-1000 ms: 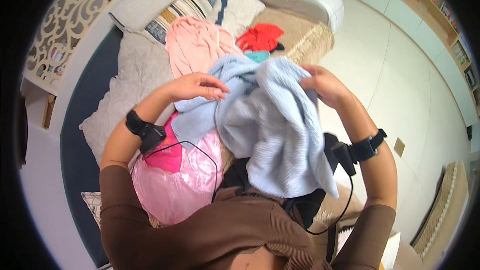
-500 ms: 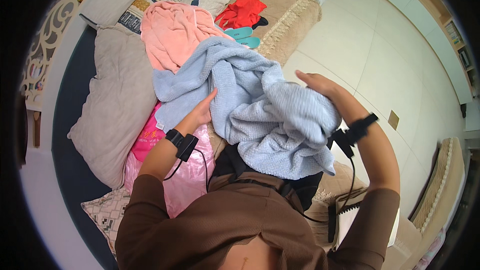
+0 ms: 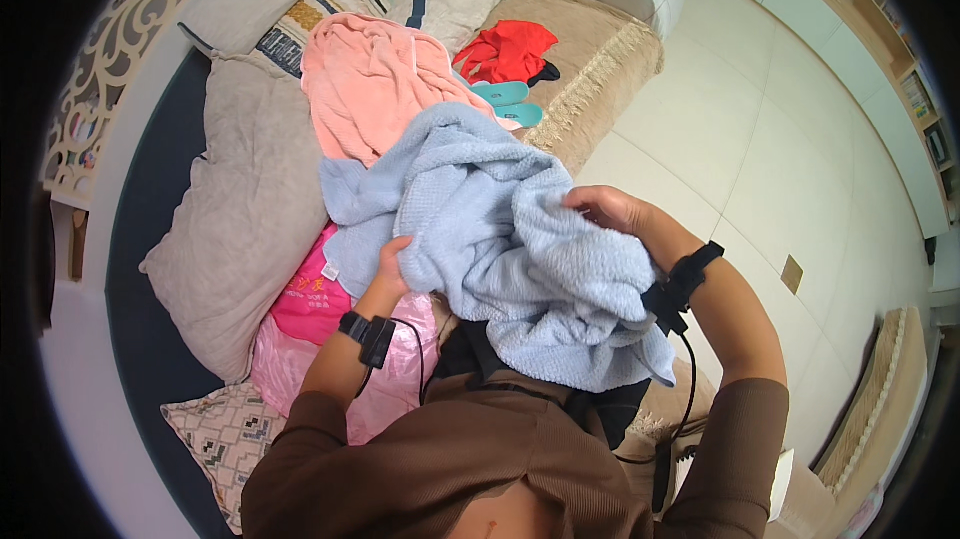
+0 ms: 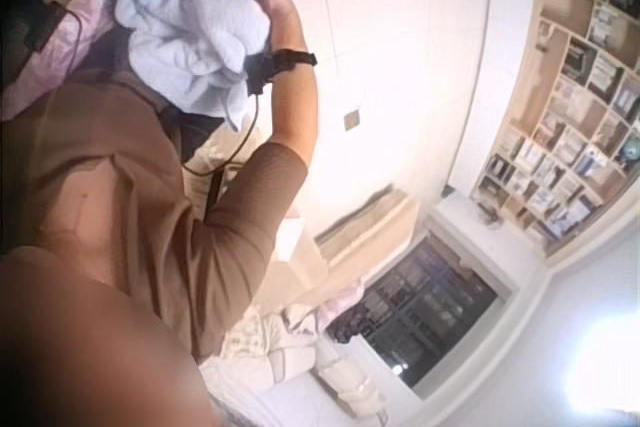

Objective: The person folds multiple garments and towels on a sofa. They handle a blue t-shirt, beige pants, a white top, black pants, a light blue towel, a pink towel, and socks, folding each item and placing it in a growing stack.

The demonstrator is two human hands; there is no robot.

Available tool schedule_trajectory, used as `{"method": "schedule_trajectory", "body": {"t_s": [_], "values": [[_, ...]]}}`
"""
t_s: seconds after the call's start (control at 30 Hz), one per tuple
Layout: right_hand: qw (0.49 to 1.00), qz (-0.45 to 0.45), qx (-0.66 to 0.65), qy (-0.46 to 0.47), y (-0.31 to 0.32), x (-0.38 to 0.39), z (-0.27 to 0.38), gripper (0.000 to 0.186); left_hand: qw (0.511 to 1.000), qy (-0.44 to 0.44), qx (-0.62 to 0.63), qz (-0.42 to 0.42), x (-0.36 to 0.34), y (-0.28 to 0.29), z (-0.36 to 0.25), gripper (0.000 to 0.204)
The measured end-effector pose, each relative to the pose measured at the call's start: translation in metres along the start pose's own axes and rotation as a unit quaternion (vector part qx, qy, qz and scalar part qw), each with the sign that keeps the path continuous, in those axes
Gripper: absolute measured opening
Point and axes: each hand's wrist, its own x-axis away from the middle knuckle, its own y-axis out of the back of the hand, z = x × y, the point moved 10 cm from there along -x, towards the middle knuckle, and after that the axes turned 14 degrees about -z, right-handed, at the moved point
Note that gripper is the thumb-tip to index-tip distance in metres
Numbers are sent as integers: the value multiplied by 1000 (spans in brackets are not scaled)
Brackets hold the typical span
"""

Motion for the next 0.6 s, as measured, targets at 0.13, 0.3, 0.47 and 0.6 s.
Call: {"method": "schedule_trajectory", "body": {"t_s": [0.13,0.3,0.47,0.6], "values": [[989,-89,94,-69,4,-15,-19,55,990,-56,-106,75,52,-12,-17,61],[905,50,422,26,-41,-27,-24,39,970,-74,-166,161,114,-47,-35,66],[936,61,341,61,-69,-17,-19,38,974,-100,-138,151,141,-80,-70,65],[989,138,-22,57,-102,22,11,45,964,-84,-81,241,165,-127,-76,58]]}}
